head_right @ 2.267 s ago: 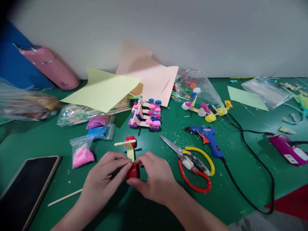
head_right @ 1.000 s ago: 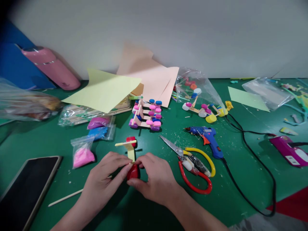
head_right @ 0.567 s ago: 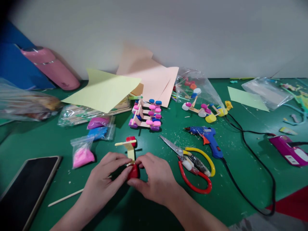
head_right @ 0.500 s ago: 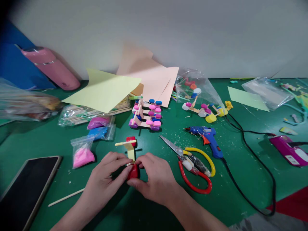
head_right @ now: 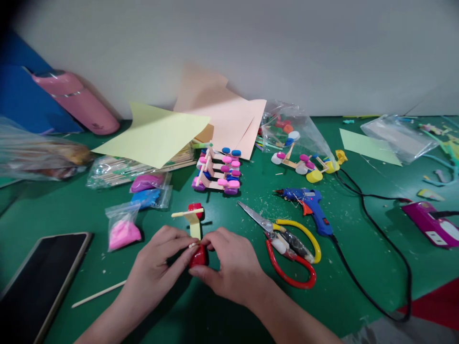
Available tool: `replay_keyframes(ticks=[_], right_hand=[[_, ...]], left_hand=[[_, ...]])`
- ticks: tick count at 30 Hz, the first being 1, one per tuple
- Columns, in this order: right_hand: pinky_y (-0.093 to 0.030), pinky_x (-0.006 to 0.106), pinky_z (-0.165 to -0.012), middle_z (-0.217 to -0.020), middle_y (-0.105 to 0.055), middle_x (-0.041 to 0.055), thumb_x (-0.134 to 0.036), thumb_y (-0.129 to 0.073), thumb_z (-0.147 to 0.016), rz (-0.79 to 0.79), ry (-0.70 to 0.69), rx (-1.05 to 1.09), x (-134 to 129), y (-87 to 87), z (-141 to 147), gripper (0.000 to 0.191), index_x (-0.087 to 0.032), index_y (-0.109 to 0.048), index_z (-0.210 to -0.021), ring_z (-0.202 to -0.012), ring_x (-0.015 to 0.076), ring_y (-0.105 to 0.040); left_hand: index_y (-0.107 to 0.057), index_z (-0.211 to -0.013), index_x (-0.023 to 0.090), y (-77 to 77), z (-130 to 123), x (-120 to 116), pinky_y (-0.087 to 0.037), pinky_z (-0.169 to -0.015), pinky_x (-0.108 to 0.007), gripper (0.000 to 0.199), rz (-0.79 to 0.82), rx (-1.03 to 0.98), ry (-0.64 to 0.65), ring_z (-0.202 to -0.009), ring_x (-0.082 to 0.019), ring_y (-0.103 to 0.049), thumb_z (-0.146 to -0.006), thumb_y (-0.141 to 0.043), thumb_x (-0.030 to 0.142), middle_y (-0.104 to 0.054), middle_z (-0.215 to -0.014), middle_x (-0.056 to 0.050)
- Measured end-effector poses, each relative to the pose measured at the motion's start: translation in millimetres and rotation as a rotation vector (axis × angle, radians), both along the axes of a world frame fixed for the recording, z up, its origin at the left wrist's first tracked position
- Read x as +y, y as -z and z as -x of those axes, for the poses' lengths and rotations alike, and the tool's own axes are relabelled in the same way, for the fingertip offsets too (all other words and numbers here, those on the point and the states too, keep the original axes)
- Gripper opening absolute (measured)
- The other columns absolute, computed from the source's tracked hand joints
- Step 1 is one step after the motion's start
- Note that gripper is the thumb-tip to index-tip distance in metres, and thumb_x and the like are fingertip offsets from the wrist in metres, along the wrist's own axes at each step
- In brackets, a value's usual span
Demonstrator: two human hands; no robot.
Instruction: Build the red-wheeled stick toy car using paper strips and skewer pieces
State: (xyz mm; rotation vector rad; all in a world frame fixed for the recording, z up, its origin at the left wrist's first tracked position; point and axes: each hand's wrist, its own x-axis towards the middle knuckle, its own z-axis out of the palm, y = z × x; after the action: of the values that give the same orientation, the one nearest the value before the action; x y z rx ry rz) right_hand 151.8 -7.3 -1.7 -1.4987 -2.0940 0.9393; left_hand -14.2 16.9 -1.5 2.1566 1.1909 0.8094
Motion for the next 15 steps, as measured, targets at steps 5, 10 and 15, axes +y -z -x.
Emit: replay_keyframes(ticks=[5,10,15], right_hand=[[-0.035,0.024,-0.057,-0.085,-0.055,-0.0001,-0.042,-0.058,-0.074,0.003,0.001,0.004,-1.0,-0.2,0.2,0.029,-0.021,-0.051,-0.093,-0.069,0.0136,-0.048],[-0.035,0.023,-0.057,-0.085,-0.055,-0.0002,-0.044,-0.058,-0.075,0.003,0.001,0.01,-0.7,0.8,-0.2,0.03,-0.021,-0.051,-0.093,-0.069,0.0133,-0.048],[-0.034,0.023,-0.057,-0.086,-0.054,-0.0002,-0.043,-0.058,-0.074,-0.002,-0.002,0.007,-0.7,2.6,-0.1,0.029,-0.021,-0.051,-0.093,-0.069,0.0134,-0.047]], left_hand=[[-0.066,-0.077,0.016,1.0,-0.1,0.9,-0.044,-0.061,-0.027,0.014,-0.004,-0.002,0.014,-0.07,-0.016,-0.052,-0.077,-0.053,0.015,-0.061,-0.071,-0.005],[-0.066,-0.078,0.015,3.8,0.3,0.9,-0.043,-0.062,-0.027,0.013,0.012,-0.018,0.021,-0.07,-0.016,-0.051,-0.078,-0.053,0.014,-0.06,-0.071,-0.005],[-0.066,-0.077,0.015,3.0,0.5,0.0,-0.042,-0.061,-0.028,0.013,0.015,-0.029,0.023,-0.069,-0.016,-0.05,-0.078,-0.053,0.014,-0.06,-0.07,-0.004]])
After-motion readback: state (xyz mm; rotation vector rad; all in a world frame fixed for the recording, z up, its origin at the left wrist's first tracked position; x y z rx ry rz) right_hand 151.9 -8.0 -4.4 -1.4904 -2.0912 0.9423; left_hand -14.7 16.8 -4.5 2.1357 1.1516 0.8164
